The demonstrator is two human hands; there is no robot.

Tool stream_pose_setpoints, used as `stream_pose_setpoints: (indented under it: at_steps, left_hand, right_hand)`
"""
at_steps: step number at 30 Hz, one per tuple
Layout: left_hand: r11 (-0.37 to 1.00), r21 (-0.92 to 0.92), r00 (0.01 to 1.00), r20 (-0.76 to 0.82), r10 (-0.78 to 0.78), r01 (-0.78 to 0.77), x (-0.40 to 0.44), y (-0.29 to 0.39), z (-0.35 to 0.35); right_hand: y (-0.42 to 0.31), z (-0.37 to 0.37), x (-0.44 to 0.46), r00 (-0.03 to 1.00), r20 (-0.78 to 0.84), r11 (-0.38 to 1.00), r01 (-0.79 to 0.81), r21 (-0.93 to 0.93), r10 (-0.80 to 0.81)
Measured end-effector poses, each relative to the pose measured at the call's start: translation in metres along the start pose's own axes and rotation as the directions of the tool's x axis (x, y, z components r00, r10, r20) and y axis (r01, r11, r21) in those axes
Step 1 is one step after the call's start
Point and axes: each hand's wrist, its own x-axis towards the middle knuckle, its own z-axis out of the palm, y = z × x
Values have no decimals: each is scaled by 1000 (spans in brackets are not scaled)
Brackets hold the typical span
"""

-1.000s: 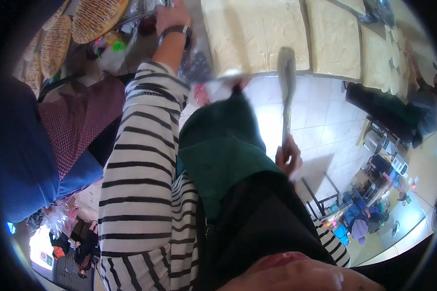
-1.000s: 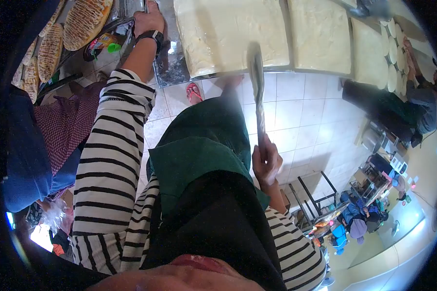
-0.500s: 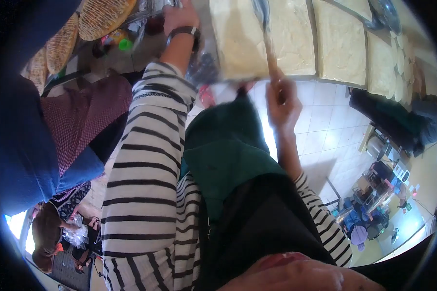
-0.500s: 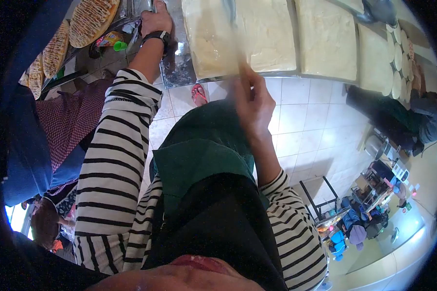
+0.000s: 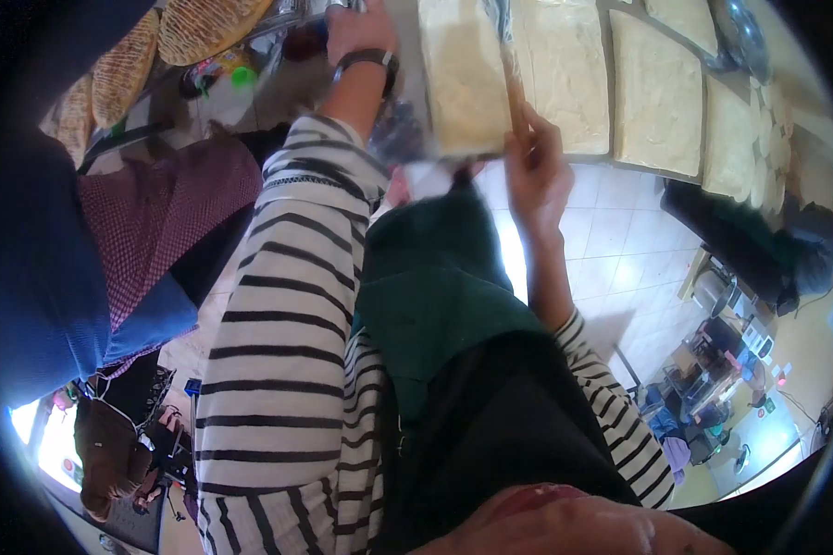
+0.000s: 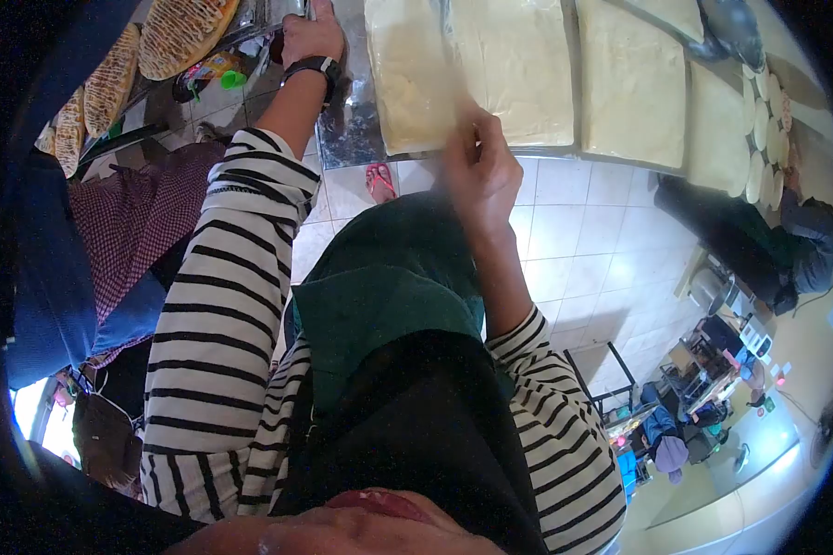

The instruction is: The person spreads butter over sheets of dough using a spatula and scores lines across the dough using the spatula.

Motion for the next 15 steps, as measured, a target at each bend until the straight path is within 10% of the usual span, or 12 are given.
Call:
stream_pose_setpoints:
  at_steps: [8, 11, 15]
  left_hand:
    - [998, 21, 995, 76, -59, 57, 2, -1, 6]
    - [916, 317, 969, 69, 237, -247, 19, -23, 30]
    - [1000, -19, 1000, 8, -21, 21, 0, 5, -6]
  right_hand:
    - [-1, 0, 8, 1000, -17, 1000, 22, 5, -22]
    - [-1, 4, 11, 998, -55, 999, 32, 32, -30]
    - [-2, 9, 14, 997, -68, 998, 32, 53, -29]
